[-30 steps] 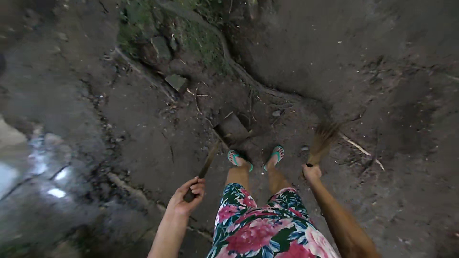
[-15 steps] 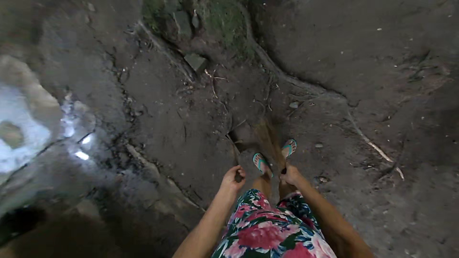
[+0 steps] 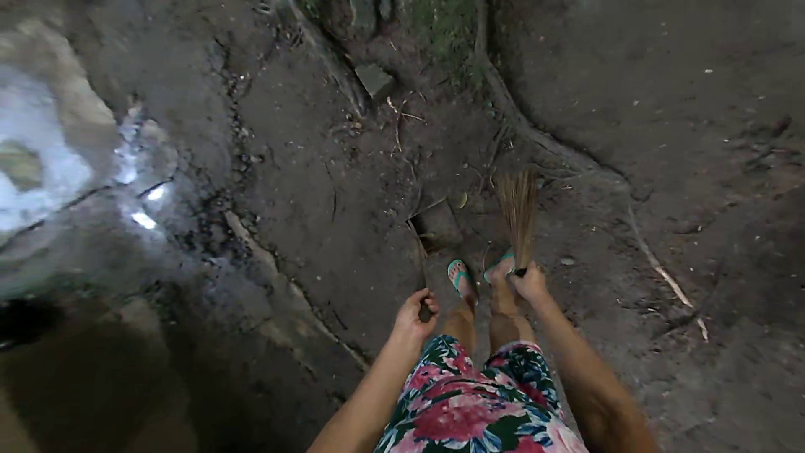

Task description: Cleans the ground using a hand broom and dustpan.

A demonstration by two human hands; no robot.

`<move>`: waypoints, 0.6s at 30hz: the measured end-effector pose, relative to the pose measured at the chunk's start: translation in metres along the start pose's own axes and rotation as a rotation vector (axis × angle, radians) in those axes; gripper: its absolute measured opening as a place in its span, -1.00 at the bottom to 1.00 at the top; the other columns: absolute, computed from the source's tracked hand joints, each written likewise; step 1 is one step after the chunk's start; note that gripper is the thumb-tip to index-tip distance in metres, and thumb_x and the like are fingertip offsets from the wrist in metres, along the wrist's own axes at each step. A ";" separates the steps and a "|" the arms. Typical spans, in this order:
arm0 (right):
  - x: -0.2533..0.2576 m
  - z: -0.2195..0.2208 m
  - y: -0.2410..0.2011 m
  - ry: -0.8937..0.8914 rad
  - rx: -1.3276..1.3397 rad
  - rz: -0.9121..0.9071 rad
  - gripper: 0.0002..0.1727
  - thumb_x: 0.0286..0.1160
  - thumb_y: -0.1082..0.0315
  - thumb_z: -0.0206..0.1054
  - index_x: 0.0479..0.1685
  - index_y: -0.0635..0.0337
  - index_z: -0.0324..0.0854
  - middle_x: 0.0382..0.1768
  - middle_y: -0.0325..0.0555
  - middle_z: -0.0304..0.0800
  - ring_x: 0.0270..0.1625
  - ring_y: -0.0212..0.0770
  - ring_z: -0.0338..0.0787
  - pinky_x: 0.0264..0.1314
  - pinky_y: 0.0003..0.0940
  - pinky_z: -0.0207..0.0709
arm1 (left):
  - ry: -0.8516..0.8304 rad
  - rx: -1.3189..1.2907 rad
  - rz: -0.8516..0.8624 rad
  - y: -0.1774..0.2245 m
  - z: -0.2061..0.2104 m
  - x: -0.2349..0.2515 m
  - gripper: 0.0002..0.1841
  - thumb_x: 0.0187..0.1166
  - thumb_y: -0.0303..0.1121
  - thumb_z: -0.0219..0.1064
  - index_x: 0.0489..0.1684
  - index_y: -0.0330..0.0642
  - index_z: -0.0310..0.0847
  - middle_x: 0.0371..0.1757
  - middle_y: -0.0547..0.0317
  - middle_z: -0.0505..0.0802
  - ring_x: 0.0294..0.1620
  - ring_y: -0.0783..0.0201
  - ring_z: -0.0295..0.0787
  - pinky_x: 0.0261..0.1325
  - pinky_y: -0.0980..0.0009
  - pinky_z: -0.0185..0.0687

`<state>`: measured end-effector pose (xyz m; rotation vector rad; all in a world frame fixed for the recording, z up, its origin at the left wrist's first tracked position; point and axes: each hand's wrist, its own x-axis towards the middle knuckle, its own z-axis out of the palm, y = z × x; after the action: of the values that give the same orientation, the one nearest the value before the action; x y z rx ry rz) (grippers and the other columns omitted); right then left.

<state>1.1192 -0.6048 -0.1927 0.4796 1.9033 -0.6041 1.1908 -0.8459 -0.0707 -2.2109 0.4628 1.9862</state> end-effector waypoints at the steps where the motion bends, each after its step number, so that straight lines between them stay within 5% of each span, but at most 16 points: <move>1: 0.005 0.014 -0.002 -0.019 -0.017 0.009 -0.11 0.55 0.13 0.43 0.79 0.31 0.07 0.39 0.32 0.66 0.43 0.18 0.72 0.51 0.09 0.55 | -0.007 -0.035 -0.013 0.002 -0.006 -0.004 -0.82 0.75 -0.41 0.02 -0.32 -0.17 0.40 -0.60 0.23 0.57 -0.79 0.49 0.44 -0.75 0.68 0.44; 6: -0.023 0.054 0.000 -0.274 -0.214 -0.109 -0.12 0.46 0.10 0.47 0.78 0.22 0.19 0.45 0.30 0.62 0.48 0.20 0.68 0.53 0.21 0.52 | -0.052 -0.203 -0.087 0.016 -0.033 -0.020 -0.79 0.78 -0.35 -0.03 -0.28 -0.20 0.40 -0.61 0.23 0.57 -0.79 0.51 0.47 -0.76 0.72 0.45; 8: -0.039 0.048 0.010 -0.344 -0.238 -0.167 -0.29 0.42 0.13 0.50 0.59 0.21 0.47 0.36 0.28 0.69 0.42 0.21 0.70 0.49 0.25 0.52 | -0.055 -0.264 -0.106 0.021 -0.041 -0.019 -0.78 0.78 -0.33 -0.04 -0.27 -0.20 0.40 -0.63 0.24 0.56 -0.79 0.53 0.47 -0.76 0.73 0.45; 10: -0.054 0.038 0.022 -0.408 -0.215 -0.197 -0.17 0.44 0.17 0.53 0.73 0.17 0.30 0.40 0.26 0.66 0.45 0.17 0.68 0.54 0.19 0.50 | -0.051 -0.319 -0.125 0.025 -0.050 -0.019 -0.78 0.78 -0.33 -0.05 -0.27 -0.18 0.40 -0.62 0.26 0.56 -0.79 0.54 0.48 -0.75 0.75 0.45; 14: -0.076 0.040 0.032 -0.276 -0.082 -0.078 -0.01 0.49 0.23 0.49 0.90 0.13 -0.04 0.41 0.28 0.65 0.42 0.17 0.72 0.51 0.15 0.54 | -0.029 -0.353 -0.122 0.024 -0.068 -0.021 -0.78 0.78 -0.34 -0.06 -0.29 -0.16 0.39 -0.61 0.25 0.57 -0.78 0.53 0.49 -0.73 0.75 0.47; 18: -0.054 0.085 0.024 -0.088 0.023 0.122 -0.16 0.54 0.13 0.44 0.73 0.29 0.15 0.36 0.29 0.68 0.39 0.17 0.75 0.45 0.15 0.58 | 0.006 -0.284 -0.090 0.012 -0.072 -0.007 -0.78 0.79 -0.34 -0.06 -0.30 -0.14 0.37 -0.64 0.26 0.54 -0.79 0.52 0.46 -0.74 0.72 0.46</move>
<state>1.2145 -0.6405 -0.1765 0.5704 1.7723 -0.5582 1.2546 -0.8777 -0.0538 -2.3491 0.0826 2.1100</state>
